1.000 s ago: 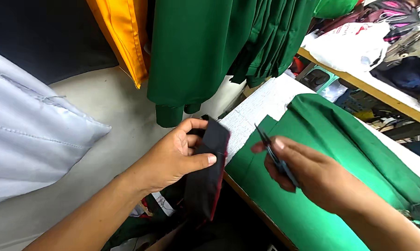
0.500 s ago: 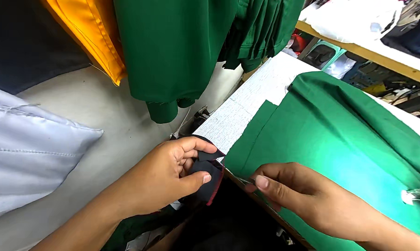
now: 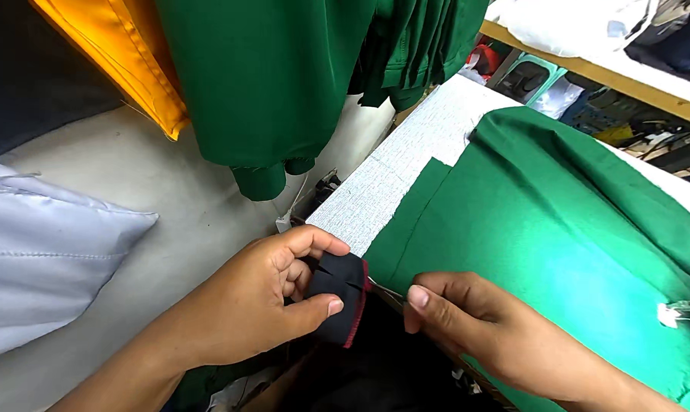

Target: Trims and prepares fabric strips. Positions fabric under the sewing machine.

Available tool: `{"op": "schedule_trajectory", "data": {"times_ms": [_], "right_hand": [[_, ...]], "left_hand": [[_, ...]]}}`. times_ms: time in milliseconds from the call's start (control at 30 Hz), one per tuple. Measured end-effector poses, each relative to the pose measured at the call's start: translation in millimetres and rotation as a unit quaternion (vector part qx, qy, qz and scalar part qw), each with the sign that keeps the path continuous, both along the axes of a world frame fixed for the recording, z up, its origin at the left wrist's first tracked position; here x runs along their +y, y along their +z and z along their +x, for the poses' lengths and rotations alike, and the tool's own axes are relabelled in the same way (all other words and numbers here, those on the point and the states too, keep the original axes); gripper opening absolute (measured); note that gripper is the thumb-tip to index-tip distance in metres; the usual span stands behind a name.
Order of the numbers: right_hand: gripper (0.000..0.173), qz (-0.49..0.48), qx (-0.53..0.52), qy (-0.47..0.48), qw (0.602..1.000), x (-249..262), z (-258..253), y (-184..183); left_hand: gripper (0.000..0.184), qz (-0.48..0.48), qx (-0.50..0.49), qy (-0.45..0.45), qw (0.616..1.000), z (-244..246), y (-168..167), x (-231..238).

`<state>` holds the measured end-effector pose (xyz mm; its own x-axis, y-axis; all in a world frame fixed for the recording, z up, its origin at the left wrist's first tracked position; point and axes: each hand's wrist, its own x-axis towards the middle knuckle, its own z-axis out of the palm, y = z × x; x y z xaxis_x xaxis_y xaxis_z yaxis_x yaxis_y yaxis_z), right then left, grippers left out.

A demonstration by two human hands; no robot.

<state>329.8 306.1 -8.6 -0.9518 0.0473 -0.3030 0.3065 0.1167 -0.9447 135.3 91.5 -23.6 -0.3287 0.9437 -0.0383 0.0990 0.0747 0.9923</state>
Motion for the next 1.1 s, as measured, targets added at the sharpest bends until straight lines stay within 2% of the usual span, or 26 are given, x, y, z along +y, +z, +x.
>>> {"op": "schedule_trajectory", "data": {"times_ms": [133,400,667,1100], "right_hand": [[0.037,-0.003,-0.013,0.011,1.000,-4,2,4],[0.041,0.089,-0.058,0.014,0.994,-11,-7,5],[0.043,0.109,-0.076,0.012,0.991,-11,-9,4],[0.038,-0.067,-0.050,-0.010,0.996,-22,-28,-3]], "left_hand": [[0.043,-0.003,0.011,-0.011,1.000,2,-2,3],[0.044,-0.022,0.034,-0.022,0.999,10,-5,6],[0.044,-0.018,0.029,-0.037,0.999,8,-7,7],[0.042,-0.001,-0.006,-0.041,0.999,1,-8,4]]}}
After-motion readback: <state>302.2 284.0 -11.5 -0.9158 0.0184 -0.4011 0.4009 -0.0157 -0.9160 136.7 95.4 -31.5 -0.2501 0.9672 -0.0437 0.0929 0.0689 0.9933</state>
